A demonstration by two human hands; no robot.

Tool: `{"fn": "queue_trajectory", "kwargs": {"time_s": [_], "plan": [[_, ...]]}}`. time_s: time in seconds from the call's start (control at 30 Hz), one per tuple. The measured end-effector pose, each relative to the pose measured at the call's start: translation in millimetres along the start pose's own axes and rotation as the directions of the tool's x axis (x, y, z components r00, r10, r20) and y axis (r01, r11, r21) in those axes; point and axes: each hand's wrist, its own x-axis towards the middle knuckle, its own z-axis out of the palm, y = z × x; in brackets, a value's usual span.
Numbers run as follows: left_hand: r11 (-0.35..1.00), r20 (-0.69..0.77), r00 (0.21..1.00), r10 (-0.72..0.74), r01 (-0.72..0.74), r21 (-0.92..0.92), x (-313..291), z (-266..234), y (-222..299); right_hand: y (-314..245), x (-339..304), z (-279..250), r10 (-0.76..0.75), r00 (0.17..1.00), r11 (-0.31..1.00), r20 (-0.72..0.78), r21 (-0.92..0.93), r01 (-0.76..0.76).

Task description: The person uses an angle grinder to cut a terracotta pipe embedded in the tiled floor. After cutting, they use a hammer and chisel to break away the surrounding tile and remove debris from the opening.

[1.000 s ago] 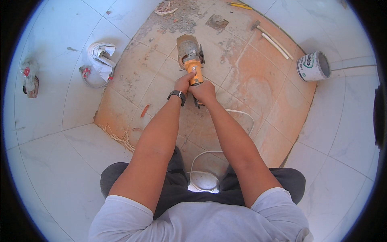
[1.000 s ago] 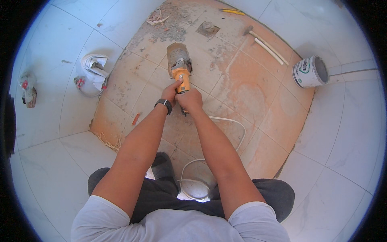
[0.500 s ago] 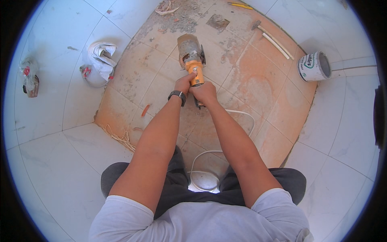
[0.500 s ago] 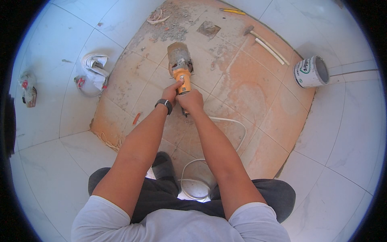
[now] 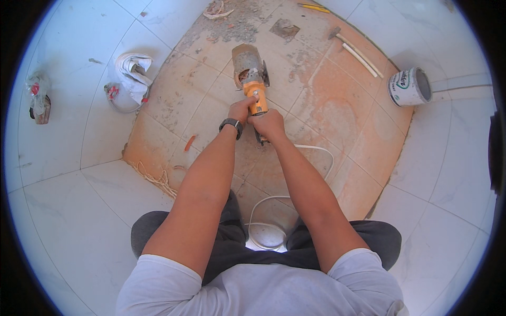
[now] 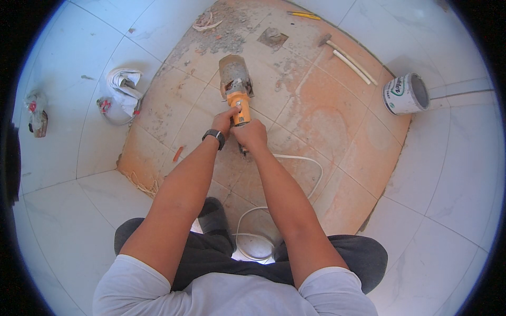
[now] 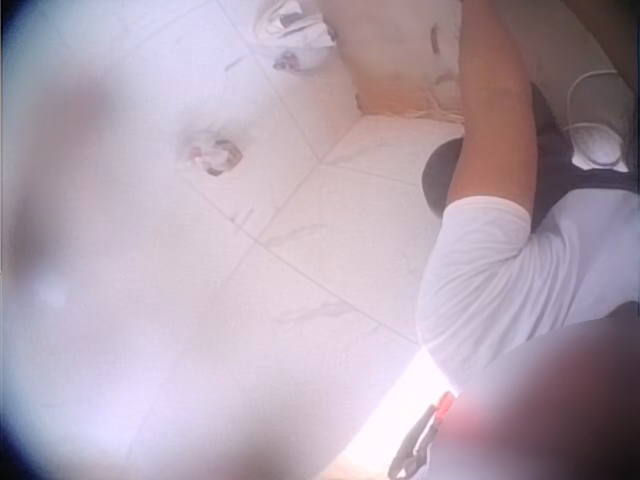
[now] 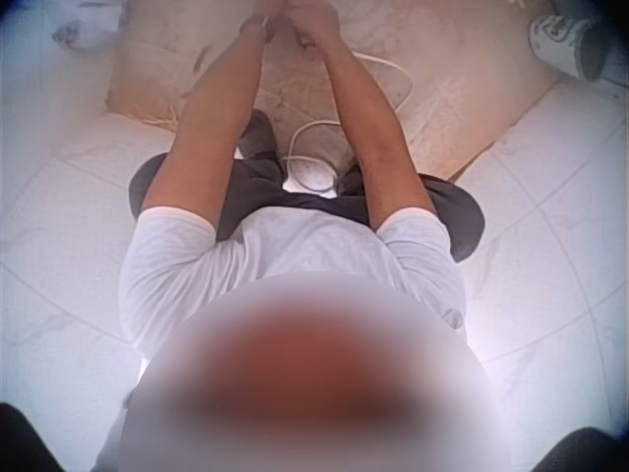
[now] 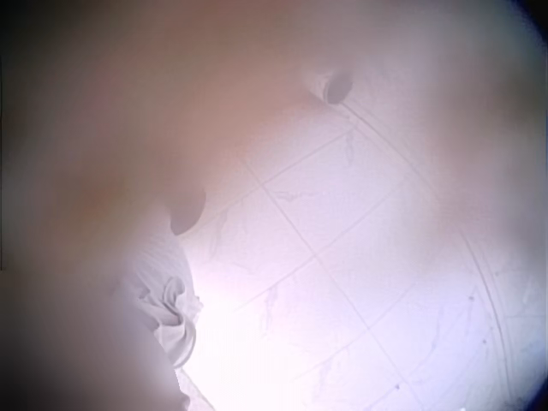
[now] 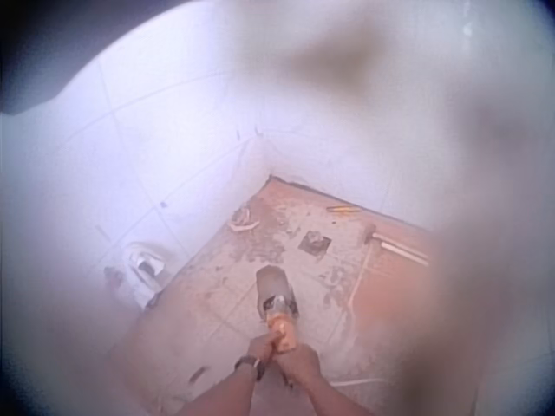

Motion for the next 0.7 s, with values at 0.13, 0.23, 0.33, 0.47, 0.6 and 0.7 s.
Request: {"fn": "queue_trajectory", "kwargs": {"time_s": [0.13,0.23,0.33,0.47,0.6,0.7], "plan": [[0.997,0.0,0.999,0.037,-0.037,0.062,1,-2,-2,1,-3,-1,-0.016,1.0,1.0,0.007,0.005,0.016],[0.994,0.001,0.999,0.048,-0.048,0.102,-4,-1,0,3,-5,-1,-0.021,1.0,1.0,0.004,0.006,0.021],[0.993,0.002,0.999,0.053,-0.053,0.108,-8,0,2,4,-6,0,-0.022,1.0,1.0,0.003,0.015,0.021],[0.993,0.0,0.999,0.054,-0.053,0.105,-11,2,5,5,-4,1,-0.017,1.0,1.0,0.01,0.004,0.017],[0.995,-0.004,0.999,0.051,-0.05,0.087,-13,4,7,3,-2,-1,-0.017,1.0,1.0,0.009,-0.018,0.018],[0.992,-0.025,0.999,0.038,-0.035,0.121,-13,5,9,1,-1,-4,-0.005,1.0,1.0,0.031,0.006,0.005]]}}
